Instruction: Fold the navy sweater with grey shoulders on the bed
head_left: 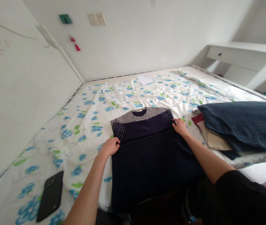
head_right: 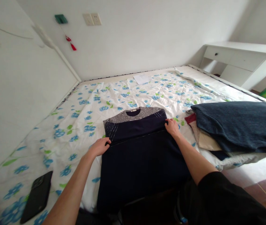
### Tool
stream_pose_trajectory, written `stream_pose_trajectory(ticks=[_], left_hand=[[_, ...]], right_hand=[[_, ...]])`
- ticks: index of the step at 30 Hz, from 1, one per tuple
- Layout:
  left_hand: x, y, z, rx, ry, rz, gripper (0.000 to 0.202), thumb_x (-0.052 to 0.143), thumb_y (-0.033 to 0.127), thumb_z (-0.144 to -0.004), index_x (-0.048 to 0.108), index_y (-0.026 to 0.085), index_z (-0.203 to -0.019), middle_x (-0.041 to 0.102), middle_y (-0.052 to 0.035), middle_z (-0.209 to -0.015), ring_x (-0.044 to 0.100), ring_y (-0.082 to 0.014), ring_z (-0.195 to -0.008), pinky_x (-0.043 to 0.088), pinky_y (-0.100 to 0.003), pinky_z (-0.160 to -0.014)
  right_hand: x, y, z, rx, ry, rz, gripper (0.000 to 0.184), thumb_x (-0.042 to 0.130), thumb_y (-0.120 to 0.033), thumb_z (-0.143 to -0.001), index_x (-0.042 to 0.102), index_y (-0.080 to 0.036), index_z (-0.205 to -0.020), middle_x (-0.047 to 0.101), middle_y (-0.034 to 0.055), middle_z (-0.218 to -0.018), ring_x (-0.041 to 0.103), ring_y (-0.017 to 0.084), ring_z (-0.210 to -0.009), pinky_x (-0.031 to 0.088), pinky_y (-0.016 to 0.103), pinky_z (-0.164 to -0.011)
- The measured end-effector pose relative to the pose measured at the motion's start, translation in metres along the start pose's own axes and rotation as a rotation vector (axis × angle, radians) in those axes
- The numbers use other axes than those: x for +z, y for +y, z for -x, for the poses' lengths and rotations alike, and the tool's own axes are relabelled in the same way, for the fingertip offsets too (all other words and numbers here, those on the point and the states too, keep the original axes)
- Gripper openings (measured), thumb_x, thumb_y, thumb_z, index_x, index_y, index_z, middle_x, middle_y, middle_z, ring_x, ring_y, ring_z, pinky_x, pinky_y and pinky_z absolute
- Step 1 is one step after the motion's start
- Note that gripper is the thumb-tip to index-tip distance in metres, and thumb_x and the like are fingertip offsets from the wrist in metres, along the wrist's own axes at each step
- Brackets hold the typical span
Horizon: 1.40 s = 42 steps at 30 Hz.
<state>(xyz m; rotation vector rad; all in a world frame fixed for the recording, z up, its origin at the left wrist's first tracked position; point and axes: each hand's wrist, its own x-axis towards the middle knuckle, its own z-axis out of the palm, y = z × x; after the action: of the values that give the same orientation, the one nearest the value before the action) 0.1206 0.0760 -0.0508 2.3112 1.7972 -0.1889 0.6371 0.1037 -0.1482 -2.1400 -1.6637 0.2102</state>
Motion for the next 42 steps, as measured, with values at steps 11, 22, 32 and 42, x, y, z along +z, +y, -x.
stream_pose_trajectory(ticks=[11,22,32,42], left_hand=[[0.022,0.028,-0.006,-0.008,-0.343,-0.011,0.102,0.058,0.061,-0.094,0.022,0.014,-0.178,0.008,-0.0164,-0.183,0.014,-0.0392,-0.17,0.027,-0.05,-0.133],[0.006,0.03,0.004,-0.075,-0.478,0.012,0.113,0.059,0.069,-0.09,0.004,0.028,-0.18,-0.012,-0.0086,-0.183,-0.001,-0.0411,-0.171,0.018,-0.073,-0.131],[0.019,0.018,-0.001,-0.032,-0.436,0.039,0.118,0.066,0.071,-0.083,0.012,0.031,-0.179,-0.004,-0.012,-0.184,0.009,-0.0495,-0.169,0.031,-0.081,-0.121],[0.02,0.03,-0.007,-0.12,-0.166,0.056,0.079,0.041,0.074,-0.101,0.056,0.027,-0.163,0.045,-0.0164,-0.175,0.042,-0.0455,-0.159,0.033,-0.071,-0.125]], right_hand=[[0.041,-0.119,0.034,-0.342,-0.101,-0.077,0.064,0.045,-0.043,-0.113,0.044,-0.016,-0.17,0.04,0.0142,-0.175,0.031,0.032,-0.165,0.03,0.052,-0.133],[0.077,-0.212,0.033,-0.422,-0.278,-0.028,0.064,0.038,-0.051,-0.116,0.034,-0.028,-0.176,0.024,0.0068,-0.182,0.017,0.033,-0.169,0.022,0.059,-0.134],[0.066,-0.108,0.016,-0.344,-0.172,0.08,0.067,0.046,-0.061,-0.113,0.039,-0.034,-0.174,0.031,0.0041,-0.18,0.022,0.035,-0.168,0.017,0.061,-0.136],[0.057,-0.042,0.029,-0.23,0.029,0.157,0.063,0.045,-0.051,-0.113,0.043,-0.029,-0.172,0.037,0.0064,-0.178,0.03,0.033,-0.165,0.024,0.056,-0.134]])
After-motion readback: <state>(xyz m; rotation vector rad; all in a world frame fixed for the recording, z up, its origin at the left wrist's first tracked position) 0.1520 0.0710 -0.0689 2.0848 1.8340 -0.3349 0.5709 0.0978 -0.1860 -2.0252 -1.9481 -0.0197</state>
